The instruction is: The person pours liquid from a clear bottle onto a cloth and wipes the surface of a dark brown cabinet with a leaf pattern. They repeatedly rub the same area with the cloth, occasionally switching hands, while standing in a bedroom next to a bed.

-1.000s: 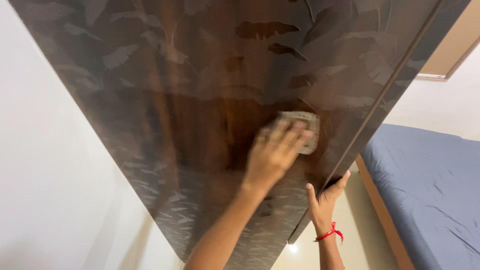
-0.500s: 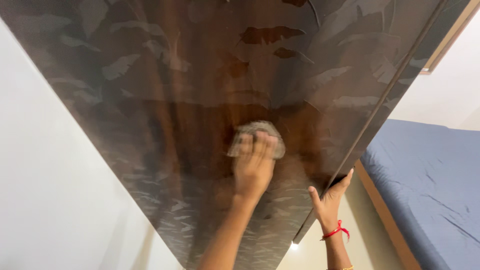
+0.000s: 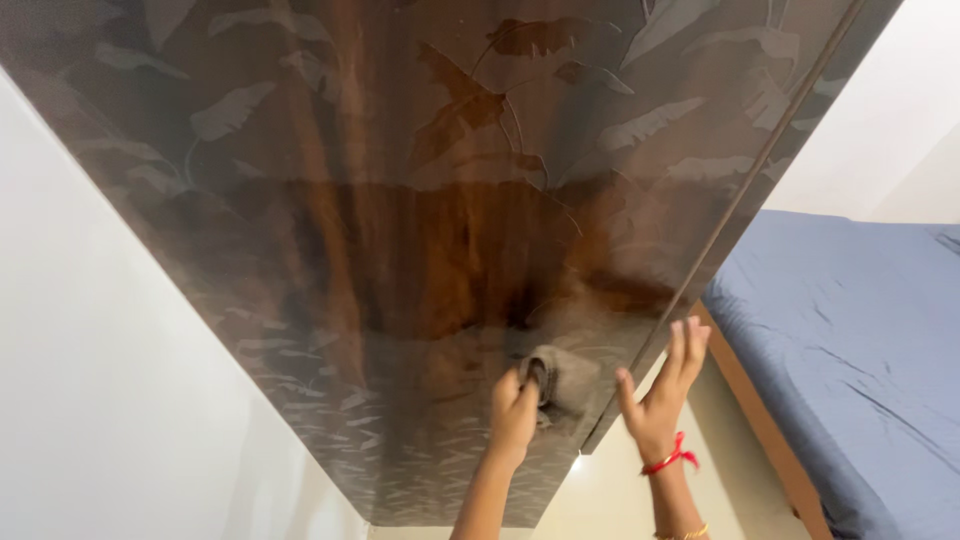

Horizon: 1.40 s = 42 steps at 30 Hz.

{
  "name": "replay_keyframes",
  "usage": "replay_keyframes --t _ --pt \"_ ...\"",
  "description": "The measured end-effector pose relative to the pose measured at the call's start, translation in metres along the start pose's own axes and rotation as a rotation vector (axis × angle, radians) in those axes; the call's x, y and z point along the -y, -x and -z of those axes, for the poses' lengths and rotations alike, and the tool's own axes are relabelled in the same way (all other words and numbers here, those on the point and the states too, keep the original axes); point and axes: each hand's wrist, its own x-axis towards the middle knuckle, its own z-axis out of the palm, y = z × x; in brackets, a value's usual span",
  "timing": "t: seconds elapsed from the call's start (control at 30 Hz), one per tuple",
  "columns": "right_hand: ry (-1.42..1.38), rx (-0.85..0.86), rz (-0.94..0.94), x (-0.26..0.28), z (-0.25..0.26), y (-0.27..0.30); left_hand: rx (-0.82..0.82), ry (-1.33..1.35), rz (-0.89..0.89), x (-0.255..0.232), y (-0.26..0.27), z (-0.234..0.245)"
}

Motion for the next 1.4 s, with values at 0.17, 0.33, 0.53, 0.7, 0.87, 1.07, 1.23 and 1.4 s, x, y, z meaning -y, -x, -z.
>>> replay_keyframes --t 0.17,0.33,0.53,0.7,0.87,1.07,1.23,1.4 --pt "-0.683 0.434 -0.308 0.041 -0.009 0.022 -0.12 0.42 0.227 0.022 0.016 0.024" --pt "-1.124 0.649 -0.882 0.031 -0.042 0.051 0.02 0.651 0.178 -0.027 0.052 0.043" --pt "-0.867 -0.014 -0.575 0.041 -0.022 0.024 -0.142 0.384 -0.038 -0.031 0.07 0.055" --pt "-0.108 -0.317 0.108 0.038 -0.006 -0.06 -0.227 0.12 -0.237 -0.022 0.07 0.058" --pt "0.162 -0.076 0.366 0.032 -0.043 -0.054 -0.377 -0.458 -0.522 -0.033 0.064 0.05" --pt "0.109 -0.137 0.24 -0.005 -0.022 -0.078 -0.423 -0.809 -0.697 -0.047 0.039 0.041" --pt "0.176 -0.032 0.46 -0.011 -0.029 -0.059 -0.415 -0.929 -0.637 -0.041 0.023 0.023" --pt "0.161 -0.037 0.511 -0.011 -0.01 -0.069 -0.41 -1.038 -0.611 -0.03 0.015 0.021"
